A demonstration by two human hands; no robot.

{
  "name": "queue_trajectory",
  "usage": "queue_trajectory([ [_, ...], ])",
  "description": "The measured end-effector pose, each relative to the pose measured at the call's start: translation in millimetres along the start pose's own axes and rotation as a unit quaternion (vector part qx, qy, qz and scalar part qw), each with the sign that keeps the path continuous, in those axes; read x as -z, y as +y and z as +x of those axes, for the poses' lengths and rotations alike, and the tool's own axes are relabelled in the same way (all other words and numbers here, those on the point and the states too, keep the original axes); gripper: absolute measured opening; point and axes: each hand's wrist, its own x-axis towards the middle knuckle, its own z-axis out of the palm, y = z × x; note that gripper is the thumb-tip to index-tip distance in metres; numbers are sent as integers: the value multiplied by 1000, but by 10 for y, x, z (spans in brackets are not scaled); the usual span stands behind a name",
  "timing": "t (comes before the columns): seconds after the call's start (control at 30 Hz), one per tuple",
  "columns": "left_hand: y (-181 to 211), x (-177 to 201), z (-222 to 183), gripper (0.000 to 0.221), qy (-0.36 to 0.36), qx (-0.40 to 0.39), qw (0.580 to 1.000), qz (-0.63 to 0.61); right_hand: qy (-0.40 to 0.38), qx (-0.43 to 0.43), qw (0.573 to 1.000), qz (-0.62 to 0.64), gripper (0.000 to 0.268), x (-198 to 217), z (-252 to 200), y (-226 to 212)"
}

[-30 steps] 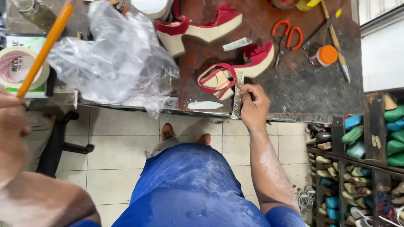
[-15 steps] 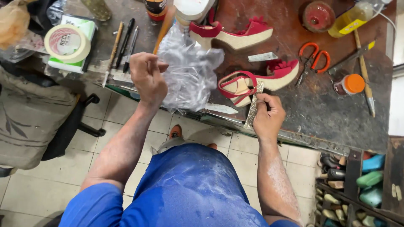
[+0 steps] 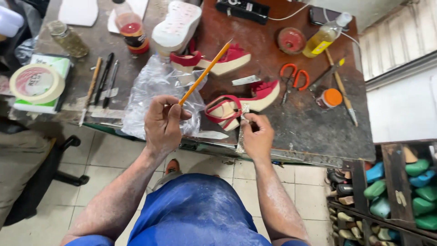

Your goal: Repairing a red wedge heel shoe by cutting material and marking it with a pencil at a workbench

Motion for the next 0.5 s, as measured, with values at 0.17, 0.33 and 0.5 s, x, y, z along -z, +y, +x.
queue_trajectory([
  [0.17,-65,-186,-97,5,-30,-47,998,29,10,-12,999,34,20,-4,-31,-72],
  [0.33,-337,-658,-375,8,-99,-205,958,173,0,-24,990,140,22,73,-17,-22],
  [0.5,-619,-996,-638,17,-155,-272,916,248,12,-118,964,236,22,-27,-26,179],
])
